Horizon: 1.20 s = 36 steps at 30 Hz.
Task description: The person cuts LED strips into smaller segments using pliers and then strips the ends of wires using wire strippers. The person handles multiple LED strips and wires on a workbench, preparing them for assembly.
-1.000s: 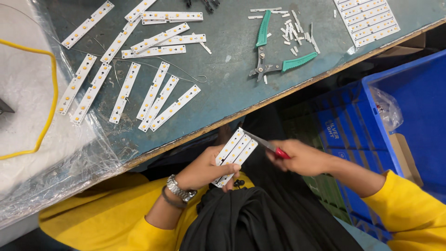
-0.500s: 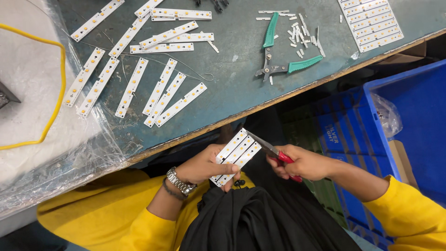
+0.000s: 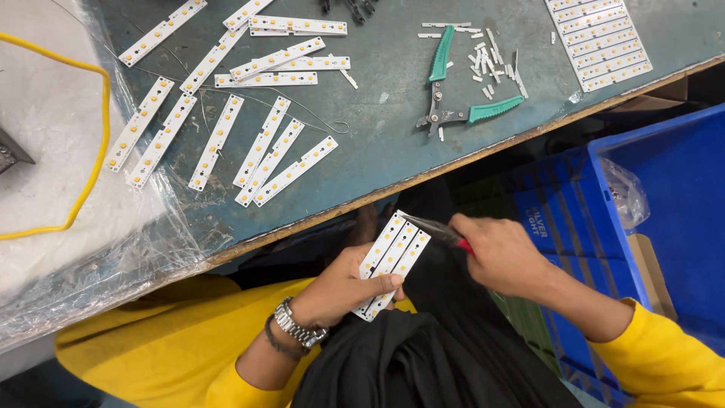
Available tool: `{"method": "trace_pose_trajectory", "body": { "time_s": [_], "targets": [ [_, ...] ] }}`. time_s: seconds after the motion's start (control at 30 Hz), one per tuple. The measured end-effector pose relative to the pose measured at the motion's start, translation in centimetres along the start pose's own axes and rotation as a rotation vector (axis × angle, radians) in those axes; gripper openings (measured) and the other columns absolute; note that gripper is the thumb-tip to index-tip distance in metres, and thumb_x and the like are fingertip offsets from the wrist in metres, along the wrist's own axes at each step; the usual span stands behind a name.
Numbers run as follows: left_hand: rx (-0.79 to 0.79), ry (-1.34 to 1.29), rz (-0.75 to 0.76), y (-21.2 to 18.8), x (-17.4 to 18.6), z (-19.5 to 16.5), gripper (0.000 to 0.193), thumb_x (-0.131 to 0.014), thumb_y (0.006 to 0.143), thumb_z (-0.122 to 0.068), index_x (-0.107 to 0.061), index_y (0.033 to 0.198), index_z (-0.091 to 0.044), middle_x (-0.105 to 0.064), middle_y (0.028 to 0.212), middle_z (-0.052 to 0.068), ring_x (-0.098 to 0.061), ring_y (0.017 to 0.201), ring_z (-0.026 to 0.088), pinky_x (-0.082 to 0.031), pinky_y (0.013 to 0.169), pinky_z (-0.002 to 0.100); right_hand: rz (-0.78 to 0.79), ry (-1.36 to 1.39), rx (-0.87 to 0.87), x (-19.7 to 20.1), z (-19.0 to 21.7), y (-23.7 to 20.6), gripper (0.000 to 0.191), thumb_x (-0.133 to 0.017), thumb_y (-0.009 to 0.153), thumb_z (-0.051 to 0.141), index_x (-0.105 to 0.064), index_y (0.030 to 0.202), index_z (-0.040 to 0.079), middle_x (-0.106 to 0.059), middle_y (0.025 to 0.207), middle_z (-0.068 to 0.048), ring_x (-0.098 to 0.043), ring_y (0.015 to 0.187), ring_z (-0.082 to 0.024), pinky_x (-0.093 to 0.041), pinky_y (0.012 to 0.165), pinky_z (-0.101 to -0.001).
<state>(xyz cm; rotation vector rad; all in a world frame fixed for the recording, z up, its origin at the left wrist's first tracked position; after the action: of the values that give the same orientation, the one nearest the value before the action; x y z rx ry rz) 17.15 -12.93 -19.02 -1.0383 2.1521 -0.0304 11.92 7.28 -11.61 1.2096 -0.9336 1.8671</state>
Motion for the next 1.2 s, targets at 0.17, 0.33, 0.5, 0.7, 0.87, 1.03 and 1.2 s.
{"method": "trace_pose_trajectory", "body": {
  "time_s": [0.17,0.33,0.5,0.7,0.87,1.03,1.2],
  "targets": [
    [-0.043,0.02,-0.002,-0.4,-1.0,-0.1,0.027,-0.072,0.095,-0.019,-0.063,0.113,-0.001,-0.073,0.087,0.005,-0.066,0.071,0.007,-0.053,0.063,0.022,-0.076,-0.019,-0.058,0.7,0.1,0.0,0.025,-0.06,0.072,0.001,-0.059,0.096,0.007,-0.068,0.078,-0.015,-0.067,0.077,-0.04,-0.051,0.065,-0.0509],
    [-0.116,0.079,-0.029,-0.9,-0.9,-1.2,0.027,-0.069,0.097,-0.016,-0.062,0.115,0.001,-0.074,0.09,0.005,-0.07,0.078,0.009,-0.06,0.069,0.025,0.091,0.237,-0.322,3.4,-2.7,0.2,0.014,-0.064,0.085,0.014,-0.06,0.098,0.01,-0.068,0.074,-0.013,-0.069,0.071,-0.033,-0.054,0.062,-0.0433],
    [-0.115,0.144,-0.199,-2.1,0.7,-2.1,0.026,-0.065,0.093,-0.013,-0.059,0.115,0.0,-0.071,0.086,0.005,-0.072,0.065,0.014,-0.061,0.059,0.029,0.112,-0.254,-0.437,12.7,-9.5,3.7,0.03,-0.059,0.092,0.024,-0.065,0.121,0.016,-0.075,0.091,-0.018,-0.073,0.086,-0.037,-0.057,0.077,-0.0486],
    [-0.237,0.208,-0.382,-4.9,2.4,-3.9,0.023,-0.066,0.097,-0.014,-0.066,0.111,0.004,-0.073,0.091,0.01,-0.074,0.077,0.014,-0.06,0.069,0.029,0.039,-0.697,-0.312,17.3,-14.5,9.4,0.046,-0.058,0.085,0.019,-0.067,0.127,0.006,-0.074,0.106,-0.024,-0.071,0.099,-0.043,-0.055,0.085,-0.0519],
    [-0.282,0.016,-0.418,-6.2,2.2,-4.1,0.038,-0.065,0.096,-0.013,-0.064,0.13,0.002,-0.072,0.12,0.009,-0.069,0.098,0.014,-0.055,0.087,0.031,-0.157,-0.646,-0.108,16.5,-13.2,9.6,0.042,-0.059,0.083,0.013,-0.067,0.123,0.002,-0.071,0.11,-0.025,-0.067,0.106,-0.042,-0.053,0.087,-0.0506],
    [-0.467,-0.148,-0.309,-3.4,-0.4,-4.9,0.055,-0.06,0.098,-0.008,-0.043,0.15,0.0,-0.062,0.14,0.015,-0.07,0.111,0.021,-0.056,0.099,0.036,-0.15,0.158,-0.076,12.5,-9.0,4.8,0.055,-0.056,0.073,-0.003,-0.058,0.128,0.0,-0.067,0.119,-0.021,-0.067,0.104,-0.036,-0.054,0.087,-0.0431],
    [-0.768,-0.176,-0.172,3.4,-4.3,-5.7,0.063,-0.062,0.102,0.0,-0.031,0.156,-0.003,-0.058,0.143,0.014,-0.063,0.119,0.019,-0.055,0.103,0.036,-0.107,1.374,-0.067,4.0,-3.8,-2.3,0.049,-0.055,0.074,-0.011,-0.051,0.122,0.001,-0.064,0.117,-0.021,-0.069,0.105,-0.031,-0.057,0.069,-0.0369]
  ]
}}
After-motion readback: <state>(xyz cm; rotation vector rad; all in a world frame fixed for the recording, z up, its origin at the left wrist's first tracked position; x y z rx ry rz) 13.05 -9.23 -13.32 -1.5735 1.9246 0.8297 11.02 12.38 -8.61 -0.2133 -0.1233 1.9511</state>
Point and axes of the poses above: each hand's wrist, its own y-axis towards the middle knuckle, its own x-axis out of the back of the hand, z = x × y, the point moved 6 cm from there along y, towards the middle knuckle
